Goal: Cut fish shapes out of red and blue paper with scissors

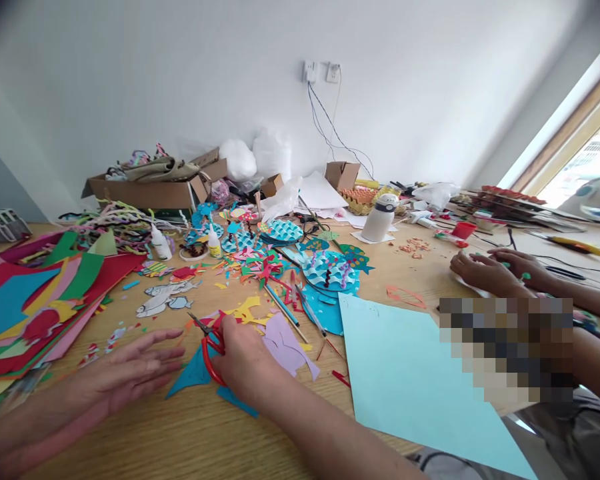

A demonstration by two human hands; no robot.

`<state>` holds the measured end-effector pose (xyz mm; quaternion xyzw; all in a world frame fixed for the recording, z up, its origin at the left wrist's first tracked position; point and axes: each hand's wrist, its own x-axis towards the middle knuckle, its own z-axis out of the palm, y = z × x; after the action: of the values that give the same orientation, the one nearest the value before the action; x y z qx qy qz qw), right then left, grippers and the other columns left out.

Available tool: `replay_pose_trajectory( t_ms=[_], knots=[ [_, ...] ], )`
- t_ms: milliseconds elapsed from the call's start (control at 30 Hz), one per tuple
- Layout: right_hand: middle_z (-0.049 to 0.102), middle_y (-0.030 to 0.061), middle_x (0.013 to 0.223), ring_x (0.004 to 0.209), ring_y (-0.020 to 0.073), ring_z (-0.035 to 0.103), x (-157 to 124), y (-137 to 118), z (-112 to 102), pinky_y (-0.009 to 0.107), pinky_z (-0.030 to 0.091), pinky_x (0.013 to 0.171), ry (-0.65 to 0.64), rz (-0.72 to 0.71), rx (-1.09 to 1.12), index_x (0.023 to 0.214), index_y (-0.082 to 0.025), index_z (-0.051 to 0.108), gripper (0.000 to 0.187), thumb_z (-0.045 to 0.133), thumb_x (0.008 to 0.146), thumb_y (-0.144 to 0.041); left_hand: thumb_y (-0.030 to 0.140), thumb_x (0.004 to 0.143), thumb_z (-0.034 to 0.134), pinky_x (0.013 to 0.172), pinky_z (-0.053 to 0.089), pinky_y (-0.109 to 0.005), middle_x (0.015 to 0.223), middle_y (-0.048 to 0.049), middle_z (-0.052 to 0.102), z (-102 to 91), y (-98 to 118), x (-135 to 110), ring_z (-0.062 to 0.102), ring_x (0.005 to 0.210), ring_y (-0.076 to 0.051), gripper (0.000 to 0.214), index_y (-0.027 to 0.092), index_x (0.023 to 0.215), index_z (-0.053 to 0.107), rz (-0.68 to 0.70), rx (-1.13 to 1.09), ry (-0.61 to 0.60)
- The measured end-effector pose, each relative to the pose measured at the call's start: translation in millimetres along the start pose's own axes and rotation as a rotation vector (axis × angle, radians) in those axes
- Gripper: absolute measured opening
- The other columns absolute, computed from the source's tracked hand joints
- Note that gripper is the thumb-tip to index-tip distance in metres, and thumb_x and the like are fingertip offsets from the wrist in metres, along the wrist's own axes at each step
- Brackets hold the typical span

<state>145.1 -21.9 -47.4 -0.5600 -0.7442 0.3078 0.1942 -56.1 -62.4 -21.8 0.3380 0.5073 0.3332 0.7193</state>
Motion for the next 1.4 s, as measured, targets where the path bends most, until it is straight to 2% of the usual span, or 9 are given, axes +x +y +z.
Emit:
replay_pose_trajectory(
  t_ms=[67, 233, 333, 500, 633, 833, 1033, 1200, 1400],
  knots=[
    [0.054, -0.0004, 0.066, 0.058, 0.0123, 0.047, -9.4, -1.6, -1.9, 0.022, 0.028, 0.049, -0.011, 0.091, 0.186, 0.071, -0.02, 0.046, 0.019, 0.063, 0.063, -0.018, 0.028, 0.076, 0.066, 0.099, 0.041, -0.033, 0.118, -0.0046, 0.065, 3.2, 3.3, 3.6, 0.055, 0.115, -0.021, 0.047, 0.026, 0.12, 0.05, 0.004, -0.006, -0.02],
    [0.062, 0.0006, 0.076, 0.065, 0.0146, 0.058, -30.9, -10.7, -10.1, 0.025, 0.044, 0.055, -0.08, 0.373, 0.914, 0.074, -0.02, 0.044, 0.025, 0.065, 0.061, -0.018, 0.029, 0.076, 0.066, 0.098, 0.042, -0.034, 0.121, -0.0061, 0.063, 4.3, 7.9, 6.4, 0.054, 0.116, -0.022, 0.048, 0.025, 0.121, 0.049, 0.009, 0.041, -0.058],
    [0.064, 0.0012, 0.081, 0.071, 0.0148, 0.06, -38.1, -10.6, -8.6, 0.027, 0.047, 0.061, -0.076, 0.412, 1.085, 0.077, -0.019, 0.046, 0.03, 0.066, 0.056, -0.015, 0.028, 0.077, 0.064, 0.097, 0.042, -0.036, 0.126, -0.007, 0.059, 2.5, 9.6, 8.9, 0.054, 0.115, -0.024, 0.046, 0.025, 0.121, 0.05, 0.015, 0.085, -0.079],
    [0.062, 0.0002, 0.079, 0.073, 0.0148, 0.059, -36.6, -6.5, -1.5, 0.026, 0.045, 0.062, -0.093, 0.448, 1.076, 0.078, -0.018, 0.046, 0.03, 0.061, 0.054, -0.007, 0.026, 0.08, 0.06, 0.095, 0.043, -0.037, 0.127, -0.0085, 0.058, 1.2, 12.7, 16.0, 0.055, 0.115, -0.025, 0.043, 0.023, 0.121, 0.049, 0.0, 0.128, -0.142],
    [0.061, -0.0005, 0.075, 0.067, 0.0122, 0.056, -32.2, -6.7, 4.0, 0.025, 0.042, 0.059, -0.099, 0.404, 1.036, 0.078, -0.017, 0.047, 0.027, 0.057, 0.056, -0.005, 0.025, 0.079, 0.06, 0.094, 0.043, -0.039, 0.124, -0.0085, 0.058, 5.8, 14.7, 16.4, 0.054, 0.115, -0.025, 0.045, 0.023, 0.123, 0.046, -0.014, 0.185, -0.147],
    [0.057, -0.0044, 0.066, 0.056, 0.0091, 0.051, -29.1, -5.2, 13.8, 0.023, 0.037, 0.053, -0.097, 0.37, 1.055, 0.078, -0.017, 0.046, 0.026, 0.057, 0.057, -0.006, 0.026, 0.078, 0.061, 0.094, 0.042, -0.04, 0.119, -0.0096, 0.059, 11.1, 17.0, 15.6, 0.055, 0.112, -0.026, 0.046, 0.021, 0.121, 0.045, -0.039, 0.169, -0.112],
    [0.058, -0.0039, 0.068, 0.063, 0.0117, 0.056, -26.7, -5.7, 13.6, 0.025, 0.041, 0.058, -0.077, 0.402, 1.1, 0.076, -0.018, 0.046, 0.026, 0.059, 0.056, -0.008, 0.023, 0.078, 0.061, 0.093, 0.042, -0.038, 0.116, -0.0116, 0.061, 7.1, 16.2, 16.1, 0.059, 0.106, -0.025, 0.046, 0.018, 0.121, 0.045, -0.039, 0.102, -0.072],
    [0.058, -0.0043, 0.066, 0.064, 0.0133, 0.058, -24.8, -5.2, 16.3, 0.026, 0.041, 0.059, -0.075, 0.403, 1.094, 0.076, -0.018, 0.046, 0.027, 0.061, 0.055, -0.01, 0.021, 0.077, 0.063, 0.085, 0.046, -0.033, 0.118, -0.0105, 0.059, 8.1, 15.1, 19.1, 0.063, 0.097, -0.021, 0.043, 0.018, 0.117, 0.048, -0.045, 0.042, -0.014],
    [0.059, -0.0041, 0.064, 0.067, 0.0156, 0.061, -23.3, -4.6, 18.8, 0.024, 0.039, 0.055, -0.085, 0.403, 1.066, 0.075, -0.02, 0.044, 0.027, 0.059, 0.055, -0.01, 0.027, 0.075, 0.066, 0.082, 0.046, -0.032, 0.112, -0.0103, 0.063, 9.1, 14.2, 12.0, 0.063, 0.096, -0.021, 0.049, 0.018, 0.119, 0.047, -0.067, 0.047, 0.013]
  ],
)
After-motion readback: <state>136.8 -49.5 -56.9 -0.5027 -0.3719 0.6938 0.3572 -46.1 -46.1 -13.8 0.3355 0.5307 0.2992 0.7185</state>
